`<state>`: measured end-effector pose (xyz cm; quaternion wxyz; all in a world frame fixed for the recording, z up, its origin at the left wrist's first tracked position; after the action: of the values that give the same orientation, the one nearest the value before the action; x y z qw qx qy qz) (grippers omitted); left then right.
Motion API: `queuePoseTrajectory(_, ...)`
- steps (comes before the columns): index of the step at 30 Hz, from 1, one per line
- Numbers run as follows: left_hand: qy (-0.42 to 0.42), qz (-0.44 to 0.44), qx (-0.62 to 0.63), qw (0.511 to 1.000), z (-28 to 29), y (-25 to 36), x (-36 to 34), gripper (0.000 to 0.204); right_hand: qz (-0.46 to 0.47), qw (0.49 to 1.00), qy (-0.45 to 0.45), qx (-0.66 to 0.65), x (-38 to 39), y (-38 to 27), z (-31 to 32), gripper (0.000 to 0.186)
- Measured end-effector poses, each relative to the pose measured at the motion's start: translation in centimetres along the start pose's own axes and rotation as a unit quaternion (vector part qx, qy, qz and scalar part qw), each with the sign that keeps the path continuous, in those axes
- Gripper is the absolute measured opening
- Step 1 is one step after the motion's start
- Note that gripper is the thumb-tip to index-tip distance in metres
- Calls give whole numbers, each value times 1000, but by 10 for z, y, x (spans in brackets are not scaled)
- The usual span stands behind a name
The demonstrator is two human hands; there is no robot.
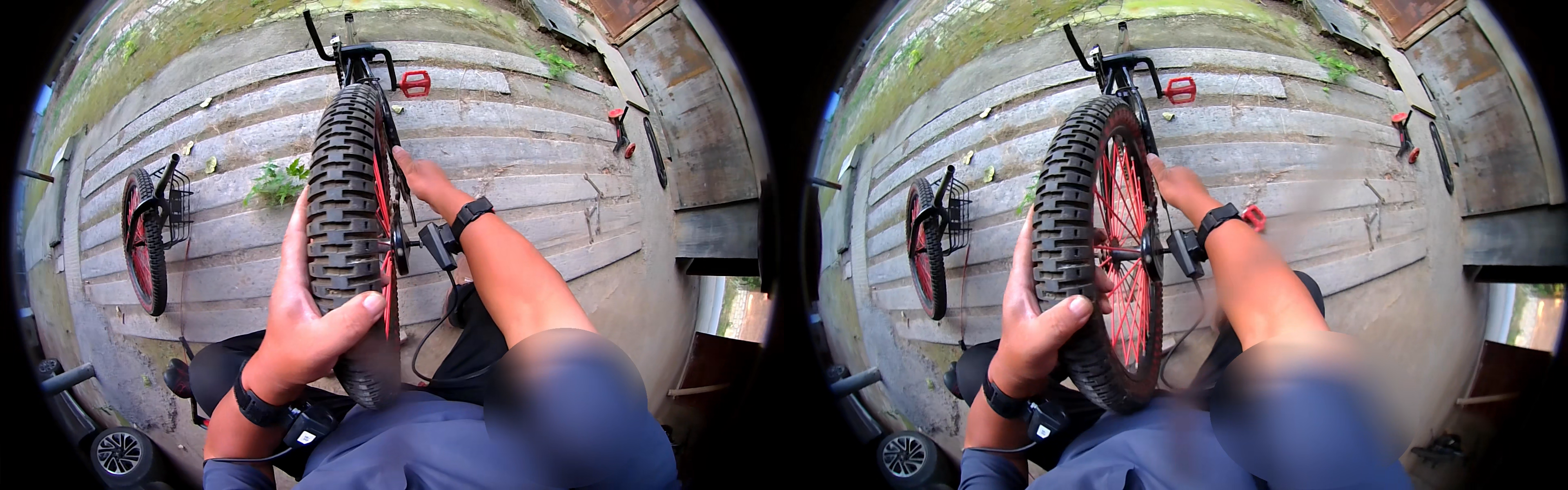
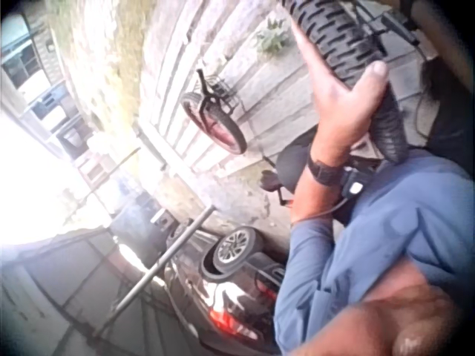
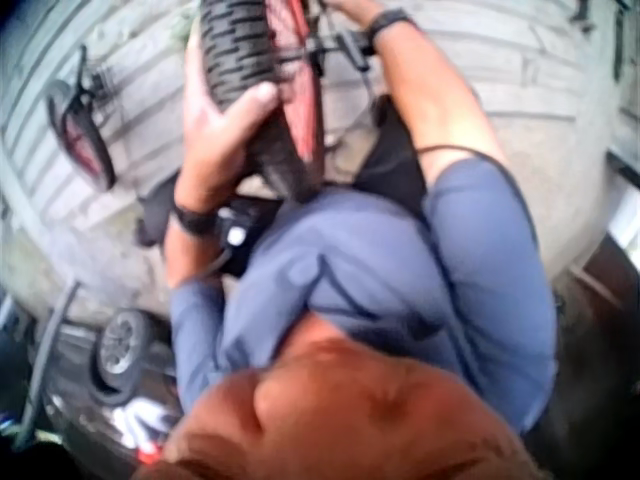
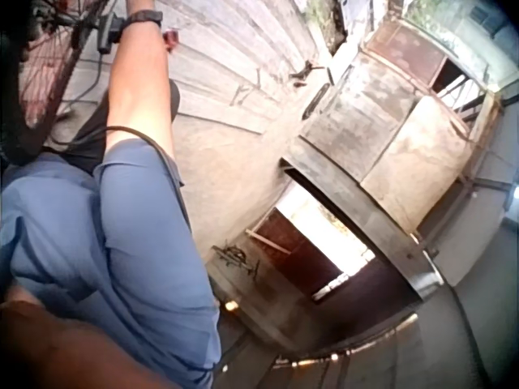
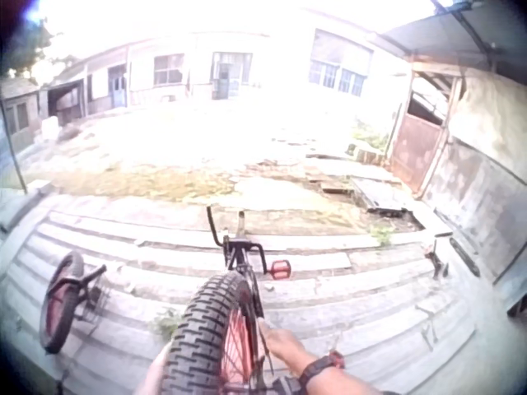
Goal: The person disassembles the rear wheel of a bicycle, using a wrench to loosen the axle nuts and removing the wheel from the frame. They then remove the cassette and chain from the wheel hub and inspect the components.
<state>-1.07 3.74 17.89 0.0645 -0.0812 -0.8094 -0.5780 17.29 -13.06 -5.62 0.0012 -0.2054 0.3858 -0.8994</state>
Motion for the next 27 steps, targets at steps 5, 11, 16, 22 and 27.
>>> queuePoseTrajectory(5, 20, -18, -10, 1000, 10, 12, 5, 110, -13, 999, -18, 33, 1, 4, 2, 96)
queuePoseTrajectory(11, 48, -20, 22, 998, 27, 38, 17, 112, -35, 998, -17, 58, 5, 4, -2, 95)
queuePoseTrajectory(16, 25, -14, 57, 998, 40, 57, 27, 121, -32, 997, -8, 71, 4, 4, -1, 94)
queuePoseTrajectory(22, 60, -121, -8, 991, 54, 92, 48, 105, -15, 994, -19, 107, 4, 1, -3, 94)
queuePoseTrajectory(27, 89, -202, -73, 973, 77, 119, 82, 93, -14, 995, -12, 102, 8, -6, -4, 96)
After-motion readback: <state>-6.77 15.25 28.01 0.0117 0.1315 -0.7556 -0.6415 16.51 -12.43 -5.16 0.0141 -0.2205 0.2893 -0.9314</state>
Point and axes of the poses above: each hand's wrist, its own x-axis away from the middle knuckle, its own z-axis out of the back of the hand, y = z × x, the point moved 10 cm from there along -x, towards the middle knuckle, and after that the axes turned 1 degree about z, right-handed, at the moved point
